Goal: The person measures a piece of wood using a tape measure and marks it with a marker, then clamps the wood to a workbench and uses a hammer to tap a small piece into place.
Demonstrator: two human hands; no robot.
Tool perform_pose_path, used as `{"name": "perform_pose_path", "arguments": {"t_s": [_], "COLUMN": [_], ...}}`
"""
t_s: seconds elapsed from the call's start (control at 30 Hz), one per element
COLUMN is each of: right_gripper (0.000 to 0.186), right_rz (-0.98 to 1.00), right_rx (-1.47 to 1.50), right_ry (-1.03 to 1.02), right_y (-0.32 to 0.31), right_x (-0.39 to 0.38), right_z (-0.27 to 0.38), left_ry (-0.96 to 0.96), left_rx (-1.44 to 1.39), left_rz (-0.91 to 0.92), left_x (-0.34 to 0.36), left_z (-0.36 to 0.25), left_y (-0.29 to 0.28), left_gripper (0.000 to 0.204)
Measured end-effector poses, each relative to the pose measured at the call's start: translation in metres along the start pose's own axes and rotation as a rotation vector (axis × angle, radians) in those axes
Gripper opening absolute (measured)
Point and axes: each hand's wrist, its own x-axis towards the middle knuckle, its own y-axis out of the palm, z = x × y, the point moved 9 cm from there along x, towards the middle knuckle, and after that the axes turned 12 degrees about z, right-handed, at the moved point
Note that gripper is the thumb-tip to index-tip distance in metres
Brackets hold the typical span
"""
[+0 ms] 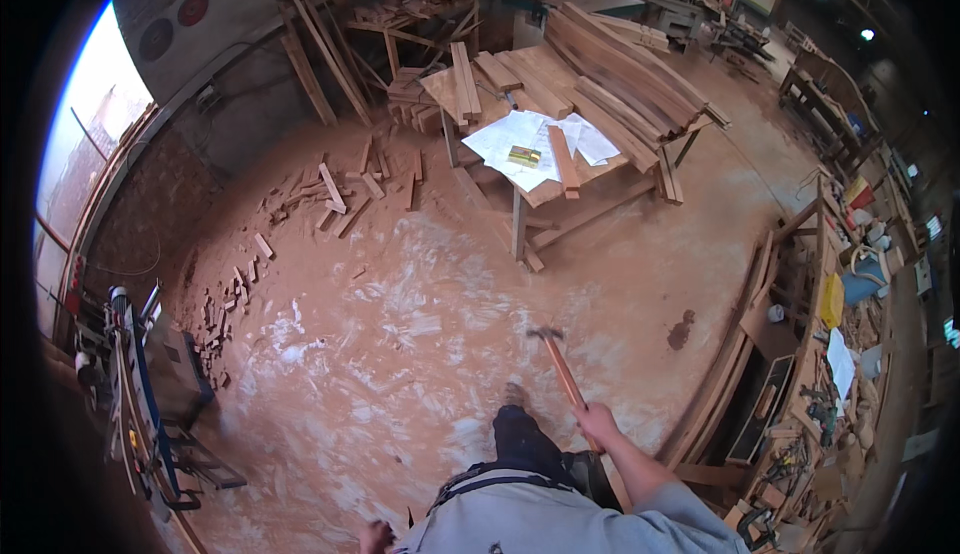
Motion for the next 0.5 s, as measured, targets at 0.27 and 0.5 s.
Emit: {"name": "perform_pose_path", "arguments": {"t_s": [0.27,0.5], "right_gripper": [0.032,0.032], "right_rz": [-0.098,-0.170], "right_rx": [0.265,0.276], "right_ry": [-0.452,-0.269], "right_y": [-0.104,-0.099], "right_x": [0.119,0.251], "right_z": [0.315,0.408], "left_ry": [0.072,0.276], "left_rx": [-0.149,-0.190], "left_rz": [-0.075,-0.147], "left_x": [0.029,0.117], "left_z": [-0.096,-0.217], "left_y": [0.034,-0.023], "left_gripper": [0.047,0.044]}}
